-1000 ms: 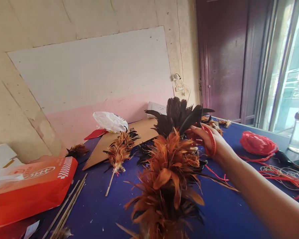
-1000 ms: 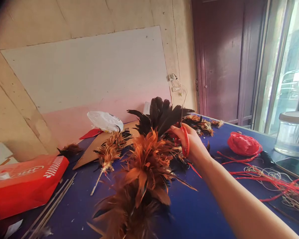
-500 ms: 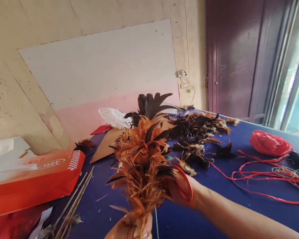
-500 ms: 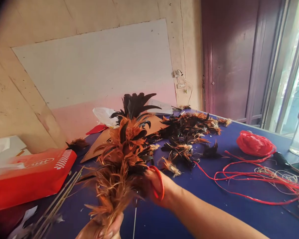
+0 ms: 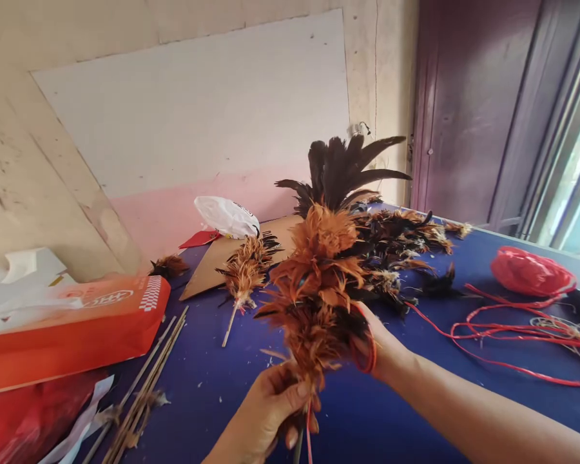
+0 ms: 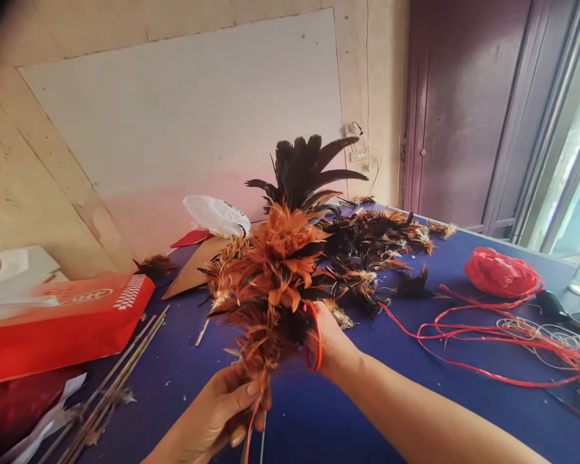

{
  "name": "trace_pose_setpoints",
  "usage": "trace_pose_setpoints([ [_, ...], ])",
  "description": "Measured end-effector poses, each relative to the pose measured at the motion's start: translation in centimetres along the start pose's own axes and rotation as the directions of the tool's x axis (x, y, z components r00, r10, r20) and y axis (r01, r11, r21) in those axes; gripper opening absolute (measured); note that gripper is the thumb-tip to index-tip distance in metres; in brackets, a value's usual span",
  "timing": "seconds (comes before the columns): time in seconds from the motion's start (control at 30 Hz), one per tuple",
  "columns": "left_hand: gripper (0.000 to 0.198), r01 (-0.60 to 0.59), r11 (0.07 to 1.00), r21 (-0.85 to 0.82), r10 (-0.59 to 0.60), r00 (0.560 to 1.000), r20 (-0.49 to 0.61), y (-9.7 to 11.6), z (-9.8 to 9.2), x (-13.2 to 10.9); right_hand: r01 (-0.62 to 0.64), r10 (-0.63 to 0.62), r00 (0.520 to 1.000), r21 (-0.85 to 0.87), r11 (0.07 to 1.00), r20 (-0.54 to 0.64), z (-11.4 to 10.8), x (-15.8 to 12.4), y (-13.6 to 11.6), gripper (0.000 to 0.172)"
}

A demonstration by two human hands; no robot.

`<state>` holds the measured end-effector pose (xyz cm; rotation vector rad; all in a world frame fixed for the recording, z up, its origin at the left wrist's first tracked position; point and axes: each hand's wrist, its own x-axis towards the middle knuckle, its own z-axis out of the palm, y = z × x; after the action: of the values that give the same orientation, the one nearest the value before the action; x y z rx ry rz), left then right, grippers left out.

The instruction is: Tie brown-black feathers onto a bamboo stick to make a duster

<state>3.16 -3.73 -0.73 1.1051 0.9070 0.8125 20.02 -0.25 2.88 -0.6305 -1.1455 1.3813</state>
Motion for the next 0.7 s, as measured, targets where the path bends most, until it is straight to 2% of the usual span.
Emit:
trace_pose_setpoints([
  [0.07, 0.031, -0.054, 0.995, 0.086, 0.059, 0.996, -0.061, -0.2, 0.2, 0.1, 0.006, -0.007, 1.000, -0.009, 1.000, -0.019, -0.3, 0.2, 0.0, 0.038],
  [0.17, 0.032, -0.106, 0.984, 0.145, 0.124, 0.984, -0.124, -0.4, 0.3, 0.3, 0.059, -0.058, 0.998, -0.046, 0.997, 0.015, -0.7, 0.5, 0.0, 0.038],
  [0.27, 0.030, -0.150, 0.988, 0.037, 0.155, 0.971, -0.181, -0.3, -0.1, 0.4, 0.070, -0.072, 0.997, -0.118, 0.990, -0.014, -1.2, 0.6, 0.1, 0.035],
  [0.37, 0.026, -0.200, 0.972, -0.124, 0.170, 0.961, -0.217, 0.3, -0.8, 0.3, -0.015, -0.018, 0.992, -0.263, 0.965, -0.123, -1.4, 0.3, 0.9, 0.035],
  [0.4, 0.024, -0.213, 0.962, -0.171, 0.174, 0.960, -0.219, 0.5, -1.0, 0.2, -0.058, 0.019, 0.992, -0.314, 0.948, -0.126, -1.4, 0.1, 1.2, 0.036],
  [0.47, 0.022, -0.240, 0.939, -0.247, 0.188, 0.958, -0.214, 1.0, -1.3, 0.0, -0.109, 0.088, 0.994, -0.410, 0.906, -0.070, -1.3, -0.4, 1.9, 0.035],
  [0.57, 0.019, -0.278, 0.914, -0.296, 0.221, 0.952, -0.213, 1.5, -1.6, -0.2, -0.076, 0.130, 0.990, -0.539, 0.839, 0.063, -0.8, -1.2, 2.5, 0.031],
  [0.7, 0.018, -0.290, 0.906, -0.307, 0.231, 0.949, -0.215, 1.3, -1.6, -0.1, -0.010, 0.089, 0.993, -0.693, 0.721, 0.078, 0.0, -2.0, 2.3, 0.027],
])
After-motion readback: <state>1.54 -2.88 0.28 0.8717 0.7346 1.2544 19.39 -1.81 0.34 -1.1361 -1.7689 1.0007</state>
